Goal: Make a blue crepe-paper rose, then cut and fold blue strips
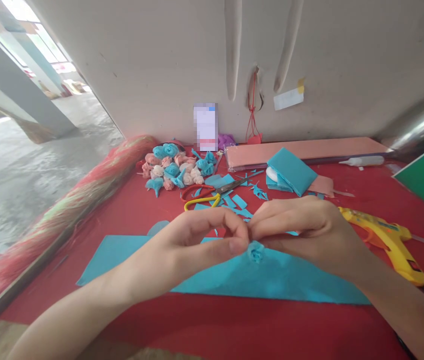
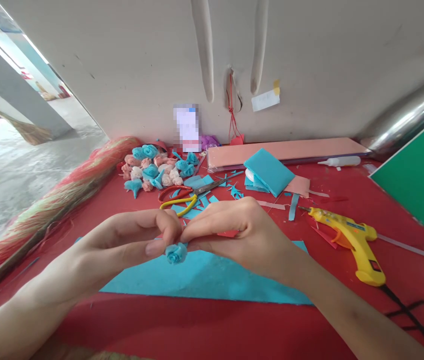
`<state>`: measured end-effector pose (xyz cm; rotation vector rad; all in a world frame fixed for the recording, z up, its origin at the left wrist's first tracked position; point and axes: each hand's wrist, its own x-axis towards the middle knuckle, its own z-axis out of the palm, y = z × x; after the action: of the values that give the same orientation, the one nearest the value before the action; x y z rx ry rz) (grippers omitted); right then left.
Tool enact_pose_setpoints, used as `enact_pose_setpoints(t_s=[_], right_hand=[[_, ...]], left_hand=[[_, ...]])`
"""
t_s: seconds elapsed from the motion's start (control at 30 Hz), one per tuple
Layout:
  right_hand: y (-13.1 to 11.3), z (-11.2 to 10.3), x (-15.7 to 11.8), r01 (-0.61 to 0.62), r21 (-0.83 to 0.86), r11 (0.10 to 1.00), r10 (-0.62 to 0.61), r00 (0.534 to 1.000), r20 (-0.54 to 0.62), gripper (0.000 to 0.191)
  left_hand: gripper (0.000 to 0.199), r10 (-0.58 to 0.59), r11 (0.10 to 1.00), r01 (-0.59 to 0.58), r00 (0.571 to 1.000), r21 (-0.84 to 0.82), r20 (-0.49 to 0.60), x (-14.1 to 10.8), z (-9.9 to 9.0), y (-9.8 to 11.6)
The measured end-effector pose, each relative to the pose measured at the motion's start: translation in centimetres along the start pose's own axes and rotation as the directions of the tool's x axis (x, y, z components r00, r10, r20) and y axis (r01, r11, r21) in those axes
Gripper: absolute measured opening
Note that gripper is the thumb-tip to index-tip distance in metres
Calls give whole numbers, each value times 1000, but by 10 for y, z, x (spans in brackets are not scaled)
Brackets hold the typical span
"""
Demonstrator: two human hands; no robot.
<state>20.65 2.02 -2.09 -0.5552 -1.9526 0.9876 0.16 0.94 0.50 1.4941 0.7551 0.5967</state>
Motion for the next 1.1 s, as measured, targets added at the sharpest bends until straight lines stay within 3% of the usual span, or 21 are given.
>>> enact_pose_setpoints(t_s=[0.2,0.43,0.63,0.87,1.1], right_hand=[[2,0,0,13,-44,999,-13,1000,15,14],[3,6,-1,-51,14,999,51,999,-6,17],[1,7,0,-128,54,990,130,991,-34,24],[2,7,-1,-235,128,963,247,965,-85,28],[0,9,-2,-256,139,957,271,957,-102,31]], left_hand=[[14,-16,999,17,1000,-40,26,0,-1,0],[14,3,1000,-3,1000,-19,2,1,0,0],[18,-52,996,53,999,-70,13,2,-2,-2],[14,-51,998,49,997,-42,-59,1,-2,-4],[17,-33,999,32,997,-27,-66,1,-2,-5]])
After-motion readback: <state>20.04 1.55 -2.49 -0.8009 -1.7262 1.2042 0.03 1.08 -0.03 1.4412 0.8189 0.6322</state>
